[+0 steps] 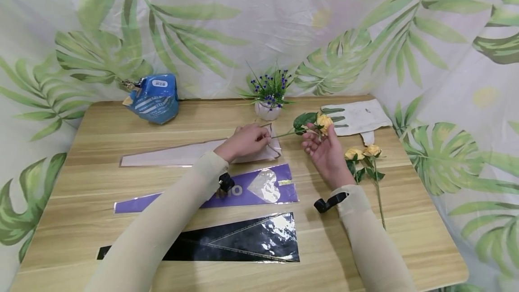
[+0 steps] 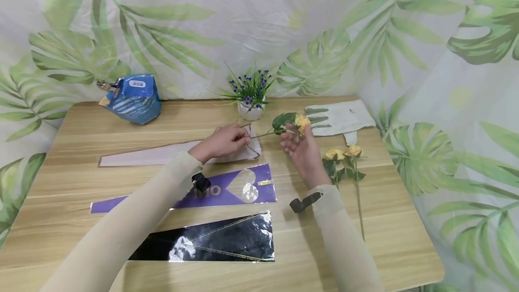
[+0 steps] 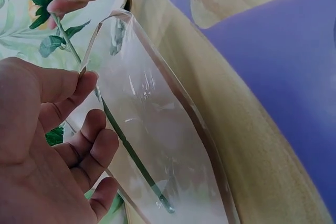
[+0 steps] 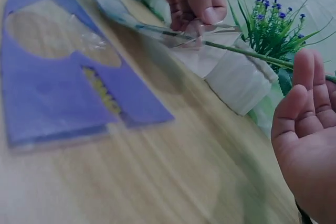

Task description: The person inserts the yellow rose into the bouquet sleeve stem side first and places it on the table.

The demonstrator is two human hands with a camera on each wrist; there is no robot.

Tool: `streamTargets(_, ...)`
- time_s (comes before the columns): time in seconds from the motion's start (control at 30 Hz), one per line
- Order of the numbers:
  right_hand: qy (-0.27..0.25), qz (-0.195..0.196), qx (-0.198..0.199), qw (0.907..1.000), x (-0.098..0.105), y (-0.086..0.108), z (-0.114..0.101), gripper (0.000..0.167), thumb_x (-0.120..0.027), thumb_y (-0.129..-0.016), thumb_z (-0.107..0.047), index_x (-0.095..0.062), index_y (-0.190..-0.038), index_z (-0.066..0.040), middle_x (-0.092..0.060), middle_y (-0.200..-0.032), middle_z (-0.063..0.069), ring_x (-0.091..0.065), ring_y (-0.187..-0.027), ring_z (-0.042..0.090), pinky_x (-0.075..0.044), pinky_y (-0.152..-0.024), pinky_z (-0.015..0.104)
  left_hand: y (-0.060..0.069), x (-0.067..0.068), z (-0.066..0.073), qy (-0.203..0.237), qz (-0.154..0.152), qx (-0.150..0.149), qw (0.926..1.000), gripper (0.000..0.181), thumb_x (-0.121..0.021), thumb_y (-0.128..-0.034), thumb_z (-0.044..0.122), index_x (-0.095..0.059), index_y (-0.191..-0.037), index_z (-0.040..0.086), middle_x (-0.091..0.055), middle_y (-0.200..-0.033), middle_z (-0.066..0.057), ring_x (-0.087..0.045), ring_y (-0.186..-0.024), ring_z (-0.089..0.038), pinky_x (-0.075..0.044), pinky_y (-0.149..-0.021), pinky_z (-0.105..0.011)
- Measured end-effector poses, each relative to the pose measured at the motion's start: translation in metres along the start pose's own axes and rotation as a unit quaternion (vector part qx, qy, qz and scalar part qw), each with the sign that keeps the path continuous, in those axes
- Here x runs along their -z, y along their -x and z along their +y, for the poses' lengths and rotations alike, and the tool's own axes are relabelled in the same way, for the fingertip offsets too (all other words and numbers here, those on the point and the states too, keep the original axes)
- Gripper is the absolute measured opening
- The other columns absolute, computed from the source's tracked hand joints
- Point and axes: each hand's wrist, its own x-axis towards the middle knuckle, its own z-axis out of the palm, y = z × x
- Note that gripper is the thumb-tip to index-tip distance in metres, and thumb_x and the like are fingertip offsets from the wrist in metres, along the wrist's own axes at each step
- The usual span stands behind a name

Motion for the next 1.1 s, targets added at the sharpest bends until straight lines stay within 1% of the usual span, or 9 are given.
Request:
streamTargets(0.1,-0.016,0.02,0.001,0.9997,-0.002,-0.002,0.0,0.074,-0.04,-0.102,-0.064,-0.05,-0.14,-0.001,-0.062,-0.107,0.013,-0.061,-0.088,0.022,-0.049,-0.079,0.032,0.0,0.001,-0.001,0.002,0.006,-0.002,1.0,0.019,-0.057,-0.1041,0.028,-0.07,-0.099,0.017,-0.061,-0.098,0.001,-0.054,-0.098,-0.02,-0.031,-0.097,-0.052)
streamTargets(0.2,-0.011,0.029,-0.003,0.9995,-0.004,-0.002,0.002,0.074,-0.041,-0.101,-0.064,-0.054,-0.135,0.0,-0.063,-0.103,0.012,-0.061,-0.085,0.022,-0.048,-0.077,0.031,0.0,0.001,0.0,0.0,0.016,-0.001,0.9999,0.019,-0.056,-0.1049,0.028,-0.069,-0.099,0.017,-0.062,-0.098,0.001,-0.055,-0.096,-0.021,-0.033,-0.095,-0.051)
streamTargets(0.33,0.013,0.008,-0.027,0.9995,-0.008,-0.002,0.008,0.074,-0.043,-0.1,-0.064,-0.054,-0.136,0.0,-0.065,-0.105,0.011,-0.061,-0.087,0.022,-0.047,-0.078,0.031,0.0,0.001,0.002,-0.017,0.023,0.0,0.9996,0.019,-0.053,-0.1062,0.029,-0.067,-0.098,0.019,-0.061,-0.099,0.001,-0.054,-0.097,-0.021,-0.034,-0.093,-0.05)
streamTargets(0.43,0.026,-0.015,-0.045,0.9985,-0.012,-0.001,0.013,0.079,-0.039,-0.099,-0.068,-0.05,-0.141,-0.002,-0.064,-0.108,0.011,-0.06,-0.089,0.021,-0.047,-0.079,0.032,0.0,0.0,0.004,-0.028,0.02,-0.002,0.9994,0.019,-0.052,-0.1067,0.03,-0.067,-0.1,0.019,-0.06,-0.1,0.001,-0.053,-0.099,-0.021,-0.033,-0.093,-0.05)
streamTargets(0.6,0.004,-0.026,-0.047,0.9986,-0.015,0.003,0.013,0.09,-0.035,-0.096,-0.075,-0.049,-0.143,-0.001,-0.063,-0.108,0.012,-0.058,-0.086,0.021,-0.046,-0.075,0.032,0.002,0.001,0.008,-0.03,0.019,-0.003,0.9994,0.019,-0.052,-0.1063,0.03,-0.067,-0.102,0.019,-0.058,-0.1,0.001,-0.052,-0.099,-0.02,-0.031,-0.095,-0.05)
streamTargets(0.67,-0.006,-0.028,-0.042,0.9987,-0.015,0.004,0.012,0.085,-0.037,-0.098,-0.071,-0.05,-0.143,0.001,-0.064,-0.106,0.013,-0.058,-0.085,0.021,-0.047,-0.074,0.031,0.003,0.003,0.009,-0.03,0.02,-0.004,0.9993,0.019,-0.053,-0.1061,0.031,-0.068,-0.103,0.019,-0.057,-0.099,0.0,-0.051,-0.098,-0.02,-0.031,-0.095,-0.05)
streamTargets(0.83,0.002,-0.033,-0.044,0.9985,-0.016,0.001,0.016,0.07,-0.039,-0.104,-0.059,-0.052,-0.14,-0.001,-0.065,-0.103,0.012,-0.059,-0.083,0.019,-0.048,-0.07,0.029,0.004,0.005,0.012,-0.022,0.024,-0.014,0.9994,0.022,-0.054,-0.1053,0.033,-0.07,-0.106,0.018,-0.056,-0.099,0.0,-0.05,-0.098,-0.02,-0.031,-0.095,-0.05)
streamTargets(1.0,0.038,-0.037,-0.062,0.9966,-0.018,0.0,0.022,0.06,-0.039,-0.106,-0.056,-0.052,-0.138,-0.007,-0.065,-0.102,0.013,-0.059,-0.081,0.019,-0.048,-0.07,0.028,0.007,0.007,0.017,-0.024,0.028,-0.021,0.9991,0.022,-0.054,-0.1049,0.035,-0.07,-0.102,0.021,-0.056,-0.099,0.001,-0.049,-0.099,-0.018,-0.031,-0.095,-0.048)
streamTargets(1.1,0.073,-0.022,-0.059,0.9954,-0.018,0.001,0.023,0.053,-0.042,-0.106,-0.053,-0.053,-0.133,-0.009,-0.063,-0.101,0.01,-0.056,-0.078,0.017,-0.047,-0.069,0.026,0.008,0.008,0.02,-0.023,0.032,-0.024,0.999,0.019,-0.054,-0.1049,0.034,-0.069,-0.1,0.022,-0.056,-0.099,0.001,-0.05,-0.101,-0.019,-0.031,-0.097,-0.049)
